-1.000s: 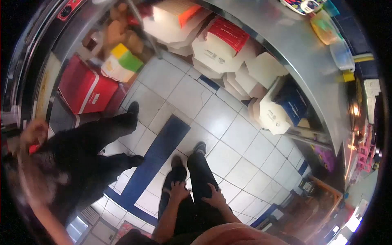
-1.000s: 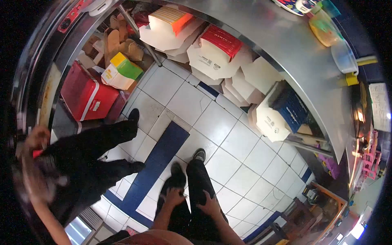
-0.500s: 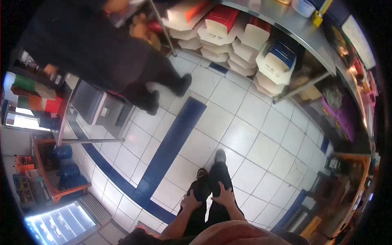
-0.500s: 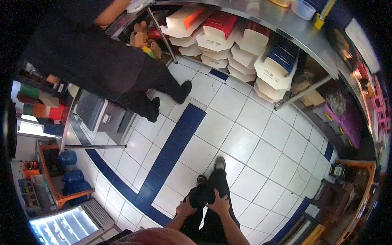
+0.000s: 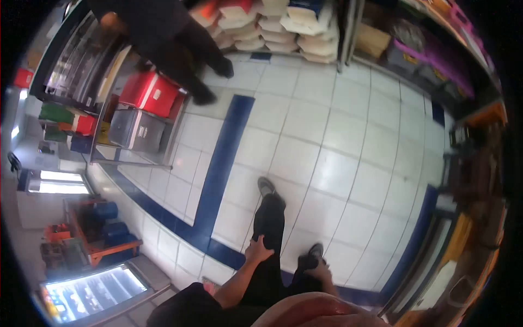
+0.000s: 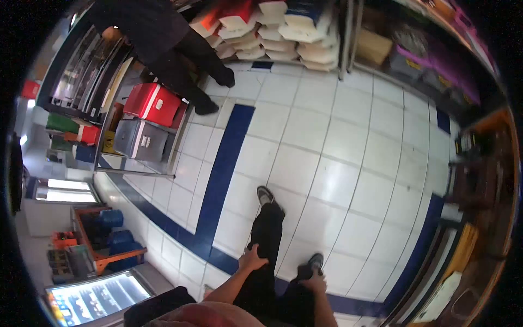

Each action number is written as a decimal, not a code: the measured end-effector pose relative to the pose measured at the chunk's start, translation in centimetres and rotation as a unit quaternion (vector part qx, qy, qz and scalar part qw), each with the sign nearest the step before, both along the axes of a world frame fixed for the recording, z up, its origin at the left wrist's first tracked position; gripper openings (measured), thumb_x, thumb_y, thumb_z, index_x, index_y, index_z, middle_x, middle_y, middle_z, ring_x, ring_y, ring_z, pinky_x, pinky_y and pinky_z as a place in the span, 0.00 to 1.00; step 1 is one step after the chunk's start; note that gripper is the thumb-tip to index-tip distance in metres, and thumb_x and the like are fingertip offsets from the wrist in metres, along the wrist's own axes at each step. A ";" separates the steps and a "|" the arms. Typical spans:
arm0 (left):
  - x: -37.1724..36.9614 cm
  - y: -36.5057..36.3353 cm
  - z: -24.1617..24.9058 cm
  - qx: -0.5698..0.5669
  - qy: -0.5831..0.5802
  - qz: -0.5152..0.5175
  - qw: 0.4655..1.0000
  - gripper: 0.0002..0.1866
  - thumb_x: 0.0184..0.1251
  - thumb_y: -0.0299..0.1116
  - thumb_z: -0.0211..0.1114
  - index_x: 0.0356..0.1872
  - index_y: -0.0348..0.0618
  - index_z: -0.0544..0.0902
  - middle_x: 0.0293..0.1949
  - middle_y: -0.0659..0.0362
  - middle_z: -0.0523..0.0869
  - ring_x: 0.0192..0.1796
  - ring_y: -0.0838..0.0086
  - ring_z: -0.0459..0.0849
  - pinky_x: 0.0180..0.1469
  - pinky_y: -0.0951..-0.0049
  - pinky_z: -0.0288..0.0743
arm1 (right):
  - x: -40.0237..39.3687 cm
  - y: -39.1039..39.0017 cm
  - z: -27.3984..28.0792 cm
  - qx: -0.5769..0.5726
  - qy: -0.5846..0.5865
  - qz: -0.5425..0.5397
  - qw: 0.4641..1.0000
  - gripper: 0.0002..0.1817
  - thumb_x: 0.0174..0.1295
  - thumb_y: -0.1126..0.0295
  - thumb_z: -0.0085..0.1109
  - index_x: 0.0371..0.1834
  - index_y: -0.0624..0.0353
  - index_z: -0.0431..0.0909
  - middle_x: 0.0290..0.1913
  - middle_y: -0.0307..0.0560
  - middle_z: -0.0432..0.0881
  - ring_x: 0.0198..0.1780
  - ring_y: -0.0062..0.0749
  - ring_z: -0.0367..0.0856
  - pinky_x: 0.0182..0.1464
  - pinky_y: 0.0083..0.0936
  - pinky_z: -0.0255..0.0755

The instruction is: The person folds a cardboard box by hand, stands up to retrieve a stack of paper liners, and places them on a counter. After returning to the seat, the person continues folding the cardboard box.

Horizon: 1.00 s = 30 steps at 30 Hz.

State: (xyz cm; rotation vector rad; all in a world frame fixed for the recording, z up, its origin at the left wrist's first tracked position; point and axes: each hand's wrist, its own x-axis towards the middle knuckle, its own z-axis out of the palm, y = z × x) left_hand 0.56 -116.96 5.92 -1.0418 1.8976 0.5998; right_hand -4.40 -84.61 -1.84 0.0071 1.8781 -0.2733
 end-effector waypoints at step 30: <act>55.1 14.7 11.9 0.379 -0.083 0.129 0.912 0.43 0.68 0.67 0.60 0.76 0.52 0.68 0.68 0.51 0.76 0.65 0.60 0.78 0.65 0.54 0.74 | 37.5 25.8 18.8 -0.221 -0.001 -0.016 0.975 0.39 0.69 0.42 0.55 0.75 0.59 0.67 0.71 0.59 0.74 0.69 0.50 0.74 0.69 0.39 0.69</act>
